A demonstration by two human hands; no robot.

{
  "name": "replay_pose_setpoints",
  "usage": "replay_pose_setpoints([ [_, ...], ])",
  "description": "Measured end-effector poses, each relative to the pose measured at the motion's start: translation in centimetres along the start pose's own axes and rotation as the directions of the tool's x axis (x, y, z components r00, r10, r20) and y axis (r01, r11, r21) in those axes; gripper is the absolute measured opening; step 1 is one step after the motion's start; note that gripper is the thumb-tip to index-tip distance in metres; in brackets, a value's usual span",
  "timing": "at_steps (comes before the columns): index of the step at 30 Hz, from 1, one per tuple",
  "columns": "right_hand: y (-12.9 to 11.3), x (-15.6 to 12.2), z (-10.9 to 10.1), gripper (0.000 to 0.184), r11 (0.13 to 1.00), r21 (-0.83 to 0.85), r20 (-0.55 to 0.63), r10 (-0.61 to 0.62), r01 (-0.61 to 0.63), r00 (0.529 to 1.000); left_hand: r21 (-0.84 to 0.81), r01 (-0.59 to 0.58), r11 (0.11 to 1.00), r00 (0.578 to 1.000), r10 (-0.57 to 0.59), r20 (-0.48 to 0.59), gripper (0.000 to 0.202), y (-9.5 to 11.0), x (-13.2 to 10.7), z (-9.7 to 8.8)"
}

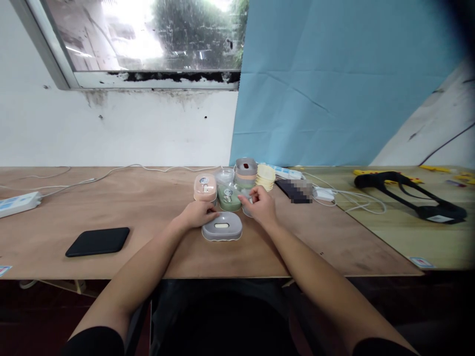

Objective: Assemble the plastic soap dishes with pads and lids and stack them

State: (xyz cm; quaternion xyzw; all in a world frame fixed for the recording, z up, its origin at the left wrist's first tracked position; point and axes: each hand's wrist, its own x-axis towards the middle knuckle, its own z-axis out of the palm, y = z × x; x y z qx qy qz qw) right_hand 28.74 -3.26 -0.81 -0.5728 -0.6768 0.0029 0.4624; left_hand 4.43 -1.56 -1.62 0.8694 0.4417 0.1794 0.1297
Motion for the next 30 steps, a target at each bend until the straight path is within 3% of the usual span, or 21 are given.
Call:
replay_pose_setpoints([
  [2, 0.5, -0.1, -0.1, 0.034, 0.994, 0.098, -0.022, -0.044, 0.046, 0.999, 0.051, -0.007, 0.999, 1.0, 0.007, -0.005, 0.031, 0.2, 0.0, -0.2],
  [5, 1.1, -0.5, 0.0, 0.032, 0.938, 0.272, -0.094, -0.195, 0.213, 0.976, 0.161, -0.021, 0.987, 0.999, 0.028, -0.04, 0.033, 0.7, -0.2, -0.6],
  [9, 1.1, -0.8, 0.4, 0.034, 0.846, 0.417, -0.102, -0.318, 0.331, 0.942, 0.164, -0.043, 0.986, 0.979, 0.074, -0.19, 0.04, 0.9, -0.7, -1.4],
  [12, 0.8, -0.9, 0.7, 0.038, 0.833, 0.502, 0.012, -0.276, 0.233, 0.961, 0.028, -0.104, 0.994, 0.932, 0.107, -0.346, 0.073, 0.8, -1.1, -1.7],
  [15, 0.5, -0.7, 1.2, 0.038, 0.766, 0.64, 0.272, -0.154, -0.059, 0.95, -0.102, -0.185, 0.977, 0.901, 0.128, -0.415, 0.086, 0.7, -1.3, -1.7],
  [18, 0.2, -0.4, 1.6, 0.035, 0.604, 0.685, 0.557, -0.073, -0.408, 0.827, -0.151, -0.18, 0.972, 0.904, 0.103, -0.416, 0.071, 0.7, -1.3, -1.7],
  [21, -0.1, 0.0, 1.3, 0.033, 0.5, 0.601, 0.746, -0.07, -0.624, 0.662, -0.147, -0.198, 0.969, 0.896, 0.118, -0.428, 0.069, 0.1, -1.2, -1.8],
  [23, -0.1, 0.2, 0.9, 0.035, 0.479, 0.538, 0.815, -0.086, -0.694, 0.573, -0.146, -0.238, 0.96, 0.897, 0.16, -0.411, 0.075, -0.4, -1.2, -2.0],
  [25, 0.0, 0.4, 0.3, 0.038, 0.484, 0.489, 0.853, -0.09, -0.726, 0.514, -0.151, -0.259, 0.954, 0.911, 0.189, -0.366, 0.075, -0.6, -1.2, -2.0],
  [30, 0.6, 0.4, -0.3, 0.042, 0.59, 0.349, 0.927, -0.104, -0.728, 0.36, -0.109, -0.138, 0.985, 0.975, 0.115, -0.189, 0.051, 0.1, -1.1, -2.1],
])
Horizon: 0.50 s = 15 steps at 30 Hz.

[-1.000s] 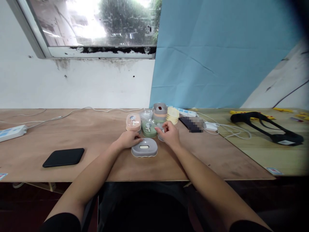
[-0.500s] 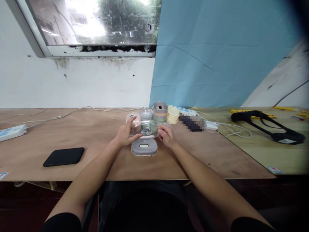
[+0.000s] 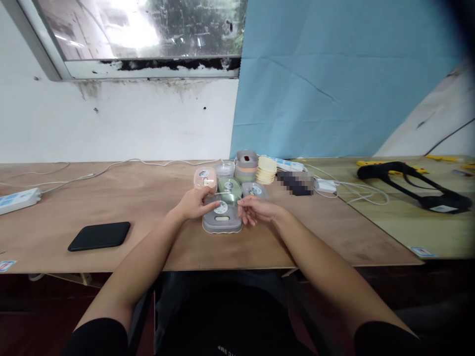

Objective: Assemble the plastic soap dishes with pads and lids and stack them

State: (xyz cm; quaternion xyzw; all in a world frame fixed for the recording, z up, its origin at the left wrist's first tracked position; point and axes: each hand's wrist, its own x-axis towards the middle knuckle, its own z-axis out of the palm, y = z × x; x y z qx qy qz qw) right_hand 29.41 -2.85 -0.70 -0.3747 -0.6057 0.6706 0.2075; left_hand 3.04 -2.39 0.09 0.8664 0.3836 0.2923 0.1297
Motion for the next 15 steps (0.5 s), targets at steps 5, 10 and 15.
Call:
replay_pose_setpoints([
  [5, -0.14, -0.06, -0.14, 0.047, 0.994, -0.092, -0.016, 0.061, -0.062, 0.998, -0.067, 0.031, 0.997, 0.996, -0.025, 0.09, 0.044, 0.89, 0.31, -0.01],
  [10, -0.37, -0.02, -0.17, 0.056, 0.952, -0.261, -0.04, 0.153, -0.158, 0.987, -0.05, 0.096, 0.994, 0.979, -0.085, 0.185, 0.048, 0.94, 0.41, -0.08],
  [15, -0.19, 0.17, -0.18, 0.064, 0.909, -0.336, -0.019, 0.257, -0.248, 0.966, -0.026, 0.138, 0.99, 0.954, -0.126, 0.273, 0.054, 1.07, 0.38, -0.38],
])
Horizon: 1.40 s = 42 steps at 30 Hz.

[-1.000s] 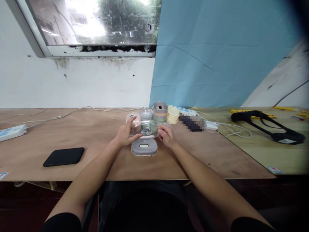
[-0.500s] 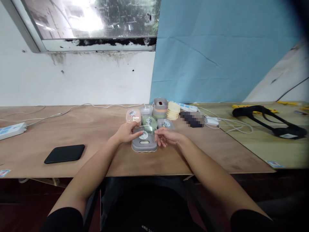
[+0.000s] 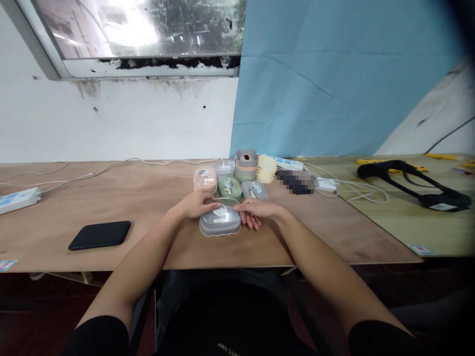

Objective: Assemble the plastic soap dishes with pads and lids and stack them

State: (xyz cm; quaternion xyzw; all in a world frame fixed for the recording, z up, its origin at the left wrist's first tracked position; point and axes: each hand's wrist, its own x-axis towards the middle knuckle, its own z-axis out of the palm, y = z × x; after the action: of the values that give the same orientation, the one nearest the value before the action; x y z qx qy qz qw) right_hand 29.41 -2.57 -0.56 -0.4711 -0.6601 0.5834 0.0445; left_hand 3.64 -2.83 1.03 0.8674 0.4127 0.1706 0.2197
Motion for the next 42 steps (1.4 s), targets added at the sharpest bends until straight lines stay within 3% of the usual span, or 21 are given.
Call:
replay_pose_setpoints([
  [14, -0.1, 0.1, 0.4, 0.069, 0.996, -0.068, 0.083, 0.059, -0.053, 0.995, 0.039, 0.115, 0.993, 0.982, -0.12, 0.146, 0.062, -0.5, -0.1, -0.1],
  [21, 0.6, 0.6, -0.1, 0.07, 0.998, -0.018, -0.015, 0.062, -0.062, 0.998, 0.029, 0.061, 0.998, 0.997, -0.06, -0.05, 0.063, -0.4, 0.6, 1.3],
  [26, 0.6, 0.3, -0.4, 0.068, 1.0, 0.028, -0.012, 0.01, -0.01, 1.0, 0.071, 0.045, 0.996, 0.994, -0.038, -0.104, 0.061, -0.2, 0.5, 1.0],
  [30, 0.0, -0.4, -0.1, 0.07, 1.0, 0.023, 0.06, -0.014, 0.013, 0.998, 0.004, -0.004, 1.0, 1.0, 0.004, 0.011, 0.06, 0.4, 0.0, -0.1],
  [34, -0.4, -0.7, 0.2, 0.07, 1.0, -0.026, 0.108, 0.02, -0.017, 0.994, -0.021, 0.078, 0.997, 0.979, -0.073, 0.191, 0.059, 0.7, -0.4, -0.4],
  [42, -0.4, -0.2, 0.5, 0.073, 0.985, -0.151, 0.049, 0.091, -0.083, 0.995, -0.022, 0.145, 0.989, 0.964, -0.136, 0.229, 0.057, -0.4, -0.3, 0.4],
])
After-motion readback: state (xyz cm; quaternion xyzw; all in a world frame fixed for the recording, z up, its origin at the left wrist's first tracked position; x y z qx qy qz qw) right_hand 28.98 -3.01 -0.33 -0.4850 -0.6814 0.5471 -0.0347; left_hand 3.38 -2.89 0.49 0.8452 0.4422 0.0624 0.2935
